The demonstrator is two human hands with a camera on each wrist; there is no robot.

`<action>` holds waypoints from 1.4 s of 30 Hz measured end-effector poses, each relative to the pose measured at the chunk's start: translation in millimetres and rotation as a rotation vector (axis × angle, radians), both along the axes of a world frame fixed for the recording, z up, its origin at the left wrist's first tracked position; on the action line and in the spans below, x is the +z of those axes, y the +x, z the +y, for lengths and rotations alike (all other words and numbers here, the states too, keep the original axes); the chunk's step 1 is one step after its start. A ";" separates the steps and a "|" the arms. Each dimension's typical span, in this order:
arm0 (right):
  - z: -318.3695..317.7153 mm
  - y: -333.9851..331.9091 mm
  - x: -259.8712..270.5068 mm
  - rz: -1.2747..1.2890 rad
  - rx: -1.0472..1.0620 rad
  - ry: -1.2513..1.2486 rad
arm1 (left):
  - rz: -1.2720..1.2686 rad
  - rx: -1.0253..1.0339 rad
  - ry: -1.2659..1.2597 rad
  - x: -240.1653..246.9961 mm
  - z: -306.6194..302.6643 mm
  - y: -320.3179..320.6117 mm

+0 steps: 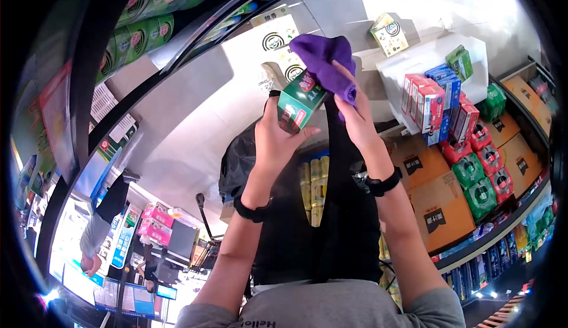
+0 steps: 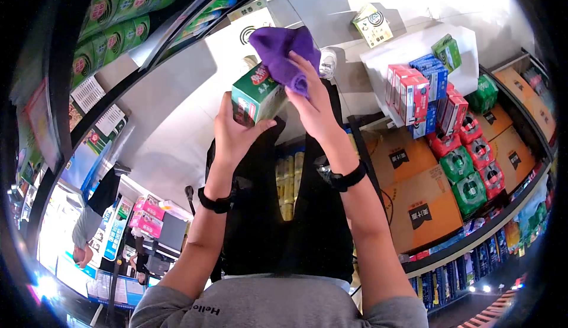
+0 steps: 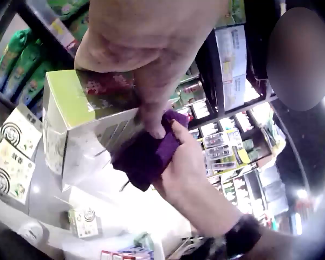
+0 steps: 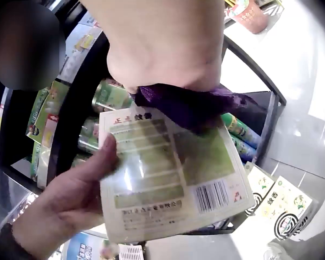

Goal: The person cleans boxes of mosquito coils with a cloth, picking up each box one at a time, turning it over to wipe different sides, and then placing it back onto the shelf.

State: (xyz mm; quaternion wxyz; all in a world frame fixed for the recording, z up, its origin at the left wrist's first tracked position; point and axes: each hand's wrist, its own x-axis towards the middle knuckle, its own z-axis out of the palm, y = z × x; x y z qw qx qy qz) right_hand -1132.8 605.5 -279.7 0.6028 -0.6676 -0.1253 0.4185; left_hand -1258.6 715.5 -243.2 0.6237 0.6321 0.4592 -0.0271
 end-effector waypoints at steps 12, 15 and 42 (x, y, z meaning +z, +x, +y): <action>4.9 -39.2 19.3 -0.031 0.212 -0.088 | -0.244 0.486 -0.336 -28.6 6.6 5.2; -6.7 -39.2 19.8 -0.443 0.563 -0.142 | -0.172 0.691 -0.434 -38.9 10.2 5.2; -215.3 109.7 -240.3 0.897 -0.885 0.067 | -0.001 -0.088 -0.819 -266.8 -107.2 212.0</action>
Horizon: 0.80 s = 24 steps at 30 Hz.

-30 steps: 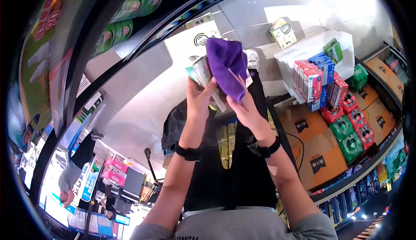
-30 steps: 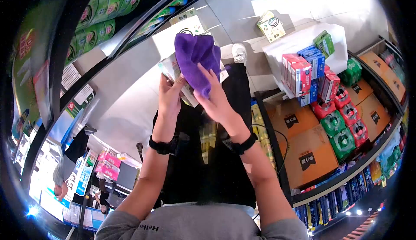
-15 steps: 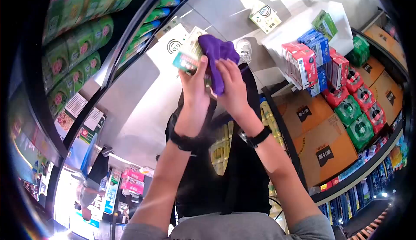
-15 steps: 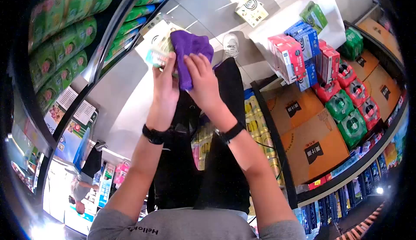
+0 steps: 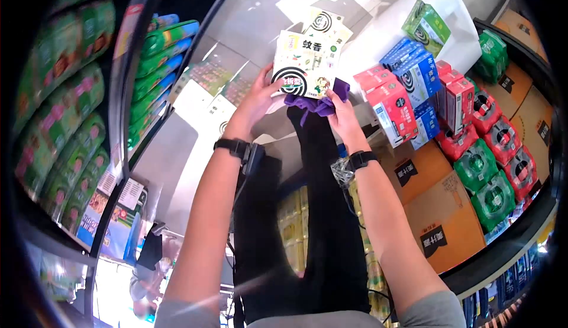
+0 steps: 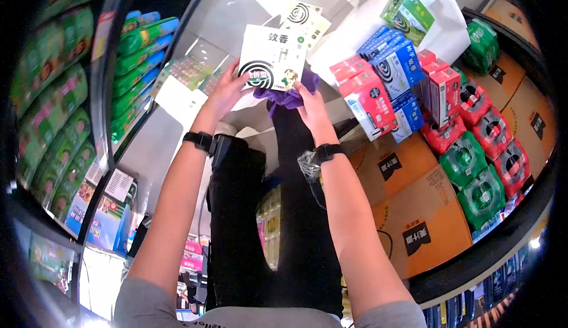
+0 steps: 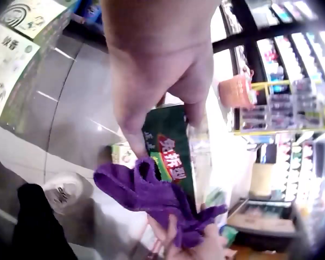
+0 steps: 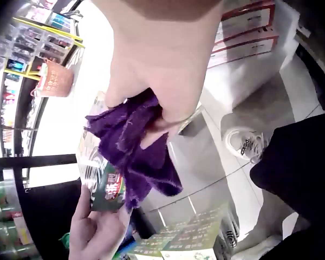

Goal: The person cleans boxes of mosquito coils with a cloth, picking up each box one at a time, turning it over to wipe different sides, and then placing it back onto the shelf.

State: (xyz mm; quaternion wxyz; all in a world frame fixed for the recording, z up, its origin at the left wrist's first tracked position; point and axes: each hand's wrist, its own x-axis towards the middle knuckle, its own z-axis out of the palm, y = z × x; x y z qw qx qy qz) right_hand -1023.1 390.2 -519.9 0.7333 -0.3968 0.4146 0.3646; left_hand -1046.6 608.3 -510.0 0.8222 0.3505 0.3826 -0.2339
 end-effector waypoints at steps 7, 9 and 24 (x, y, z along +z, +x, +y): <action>-3.8 17.9 -94.1 0.036 -0.241 -0.295 | 0.035 0.002 -0.093 -124.8 -48.9 63.4; -5.4 28.8 -120.9 0.046 -0.301 -0.353 | 0.041 0.000 -0.042 -151.2 -61.5 80.8; 2.7 37.3 -156.6 -0.134 -0.380 -0.501 | 0.022 -0.359 0.487 -180.5 -91.6 83.4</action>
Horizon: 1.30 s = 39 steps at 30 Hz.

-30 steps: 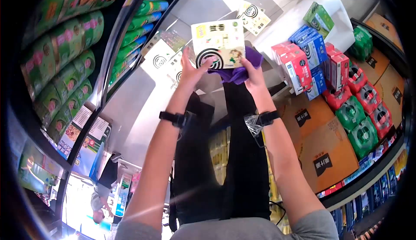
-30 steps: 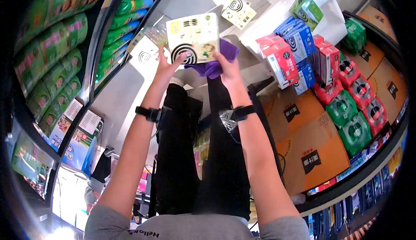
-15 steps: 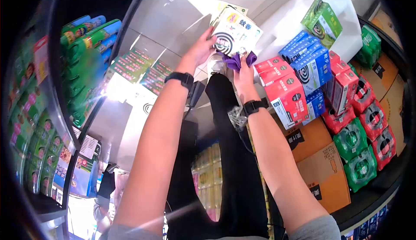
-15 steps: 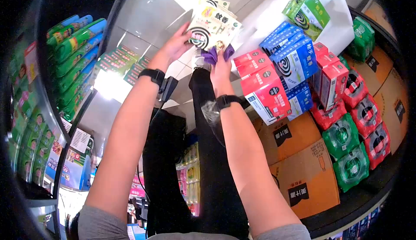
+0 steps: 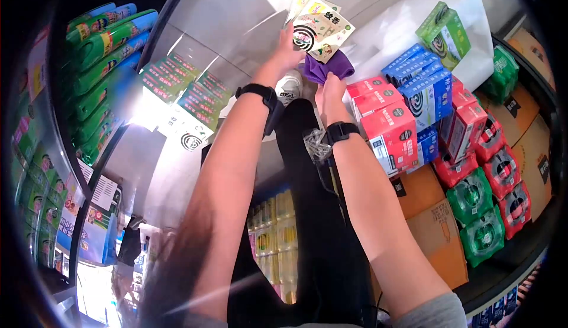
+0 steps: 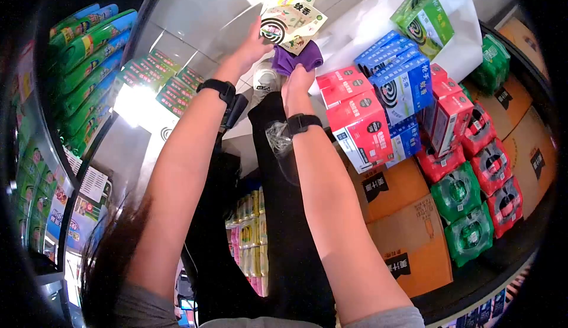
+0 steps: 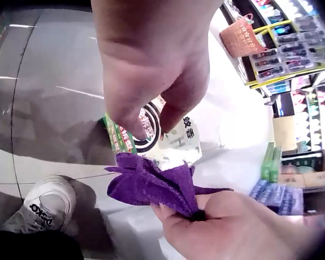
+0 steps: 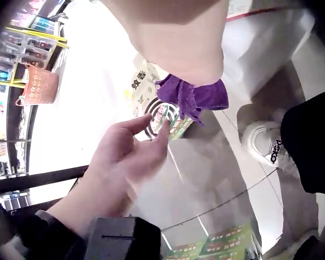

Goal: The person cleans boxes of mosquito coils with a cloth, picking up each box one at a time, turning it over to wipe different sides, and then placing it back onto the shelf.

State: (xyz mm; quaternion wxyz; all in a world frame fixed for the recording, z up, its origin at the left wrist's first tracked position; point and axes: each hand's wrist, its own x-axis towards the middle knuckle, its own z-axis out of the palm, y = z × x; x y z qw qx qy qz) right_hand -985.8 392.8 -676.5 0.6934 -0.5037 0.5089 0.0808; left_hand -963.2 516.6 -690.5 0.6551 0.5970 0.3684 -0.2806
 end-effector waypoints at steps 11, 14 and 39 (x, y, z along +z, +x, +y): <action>14.5 -78.3 103.3 0.049 0.661 -0.273 | -0.117 0.164 0.355 95.5 69.6 -180.0; 24.9 -107.0 98.9 -0.019 0.832 -0.188 | 0.031 0.350 0.637 117.6 101.0 -245.1; 127.6 -146.4 93.9 0.292 1.157 0.196 | -0.200 0.753 -0.046 161.9 148.6 -313.6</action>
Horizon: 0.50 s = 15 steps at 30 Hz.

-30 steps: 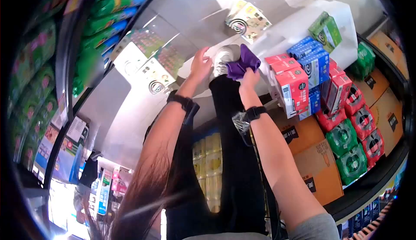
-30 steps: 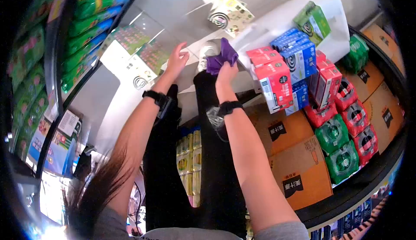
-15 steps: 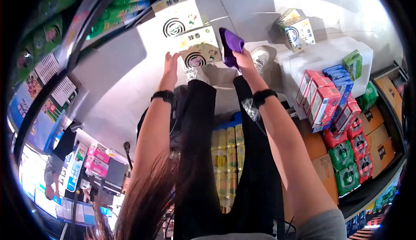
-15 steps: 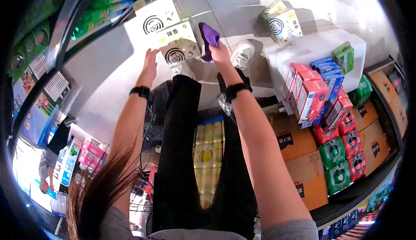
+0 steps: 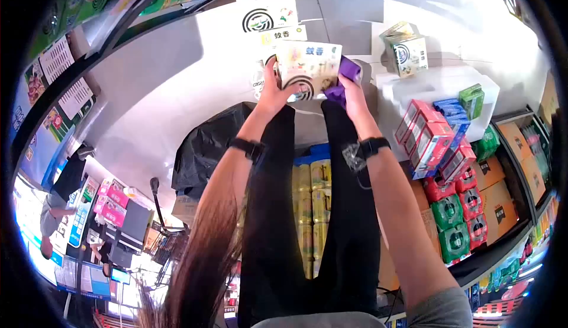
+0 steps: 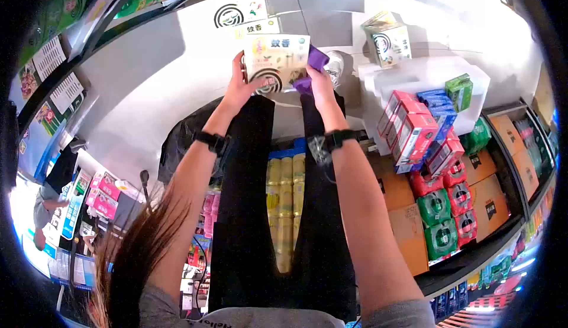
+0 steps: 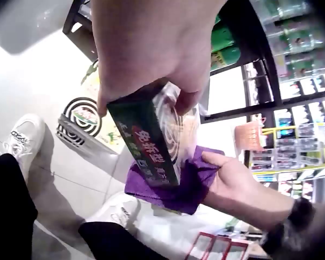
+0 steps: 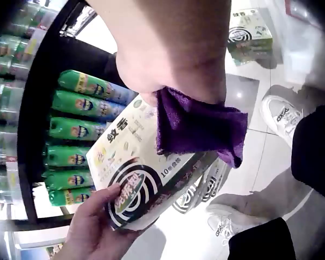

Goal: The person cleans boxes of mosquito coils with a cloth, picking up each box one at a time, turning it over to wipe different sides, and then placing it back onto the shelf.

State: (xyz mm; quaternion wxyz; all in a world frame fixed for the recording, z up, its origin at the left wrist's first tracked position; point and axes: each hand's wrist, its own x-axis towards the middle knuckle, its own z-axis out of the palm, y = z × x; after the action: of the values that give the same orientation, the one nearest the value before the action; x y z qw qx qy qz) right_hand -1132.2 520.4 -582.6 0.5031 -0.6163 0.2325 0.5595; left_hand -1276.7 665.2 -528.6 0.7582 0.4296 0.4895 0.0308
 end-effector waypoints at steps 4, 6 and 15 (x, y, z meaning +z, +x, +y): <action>-10.6 20.8 83.7 -0.123 -0.116 0.029 | -0.081 -0.142 0.070 64.2 -11.7 24.4; -14.0 31.9 117.4 -0.192 -0.197 0.029 | -0.100 -0.055 -0.023 89.7 -22.6 38.4; 26.9 47.8 246.1 -0.872 0.590 0.375 | 0.143 -0.290 0.360 194.2 -32.7 97.8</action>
State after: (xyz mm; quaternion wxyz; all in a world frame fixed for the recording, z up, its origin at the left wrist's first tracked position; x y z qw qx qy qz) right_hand -1084.4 547.3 -336.5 0.4758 -0.7295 -0.2831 0.4016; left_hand -1179.0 632.6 -334.4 0.6294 0.6247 0.4616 -0.0222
